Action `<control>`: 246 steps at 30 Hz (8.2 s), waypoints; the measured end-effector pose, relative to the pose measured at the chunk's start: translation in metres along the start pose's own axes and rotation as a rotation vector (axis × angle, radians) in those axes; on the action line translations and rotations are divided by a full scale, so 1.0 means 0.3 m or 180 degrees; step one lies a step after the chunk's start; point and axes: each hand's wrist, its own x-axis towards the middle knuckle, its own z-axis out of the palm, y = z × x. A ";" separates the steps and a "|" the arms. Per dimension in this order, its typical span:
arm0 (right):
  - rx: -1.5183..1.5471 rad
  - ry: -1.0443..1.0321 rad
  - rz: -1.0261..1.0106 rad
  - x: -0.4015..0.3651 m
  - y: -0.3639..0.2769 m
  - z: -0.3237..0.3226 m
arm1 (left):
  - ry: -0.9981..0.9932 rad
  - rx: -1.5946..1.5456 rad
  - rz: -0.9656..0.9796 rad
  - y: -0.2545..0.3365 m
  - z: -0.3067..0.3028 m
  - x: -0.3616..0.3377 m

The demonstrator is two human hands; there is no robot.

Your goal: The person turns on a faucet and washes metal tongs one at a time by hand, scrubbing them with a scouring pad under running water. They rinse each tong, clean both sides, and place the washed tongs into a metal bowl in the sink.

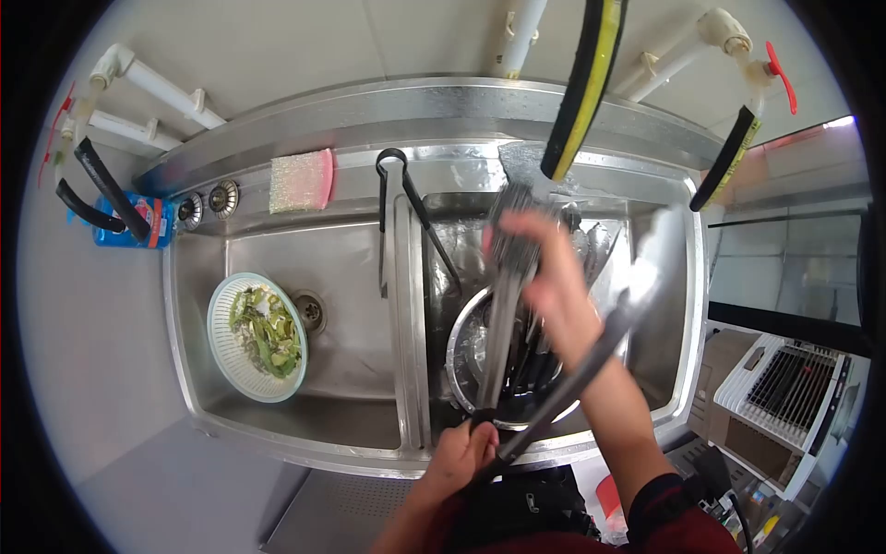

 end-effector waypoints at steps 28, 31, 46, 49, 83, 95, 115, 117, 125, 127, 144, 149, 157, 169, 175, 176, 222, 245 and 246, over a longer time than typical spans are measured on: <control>-0.0224 -0.0200 0.0140 -0.011 -0.011 -0.034 | -0.0405 -0.0757 -0.0326 -0.015 0.008 0.006; -0.0401 0.0161 0.0152 -0.102 0.112 -0.062 | -0.0370 -0.0341 0.0224 -0.040 -0.002 0.061; -0.1114 0.0133 -0.1171 -0.012 0.178 -0.042 | 0.0265 0.0619 -0.0316 -0.108 -0.097 -0.201; -0.0019 0.0009 -0.1133 -0.072 0.104 -0.013 | 0.0227 0.1280 -0.0432 -0.122 -0.265 -0.411; -0.6984 0.1679 -0.1846 -0.371 -0.333 -0.253 | -0.0088 -0.3992 0.0854 0.461 0.070 0.683; -0.5526 -0.0475 -0.2104 -0.434 -0.133 0.052 | 0.0696 -0.2460 0.2929 0.593 -0.180 0.225; -0.7026 -0.0633 -0.3140 -0.154 0.598 -0.513 | 0.2425 0.1393 0.2365 0.316 -0.339 0.628; -0.7407 -0.0379 -0.3212 -0.122 0.617 -0.517 | 0.2156 0.1074 0.2474 0.328 -0.338 0.632; -0.5268 -0.0905 -0.2440 -0.291 0.324 -0.354 | 0.2192 -0.0416 0.2280 0.130 -0.234 0.324; -0.3264 -0.0462 -0.1793 -0.337 0.263 -0.370 | 0.1452 -0.0518 0.1529 0.037 -0.090 0.239; 0.1118 0.0125 0.0063 -0.464 0.148 -0.662 | 0.1958 0.1463 0.1600 -0.278 0.191 0.355; 0.1216 0.0278 0.0285 -0.515 0.093 -0.666 | 0.1083 0.1324 0.0527 -0.453 0.147 0.498; 0.0735 -0.0385 0.0454 -0.491 0.143 -0.647 | 0.1778 0.1789 0.1086 -0.257 0.068 0.292; 0.0381 -0.0237 -0.0130 -0.302 0.194 -0.317 | 0.0851 0.0925 0.1332 -0.037 0.138 0.094; -0.0213 -0.0757 0.0263 -0.282 0.166 -0.301 | 0.0149 0.0768 0.0611 0.017 0.105 0.079; -0.0227 -0.0752 0.0277 -0.273 0.170 -0.298 | 0.0154 0.0749 0.0604 0.009 0.106 0.086; -0.0756 -0.0279 0.0638 -0.103 0.132 -0.138 | -0.0319 -0.0298 -0.0250 -0.074 -0.012 0.040; -0.0301 -0.0196 0.0620 0.088 0.048 -0.116 | -0.0446 -0.0653 -0.0014 -0.037 -0.038 0.110; -0.0440 0.0127 0.0560 0.067 0.129 -0.166 | -0.0533 -0.0795 -0.0295 -0.024 -0.062 0.137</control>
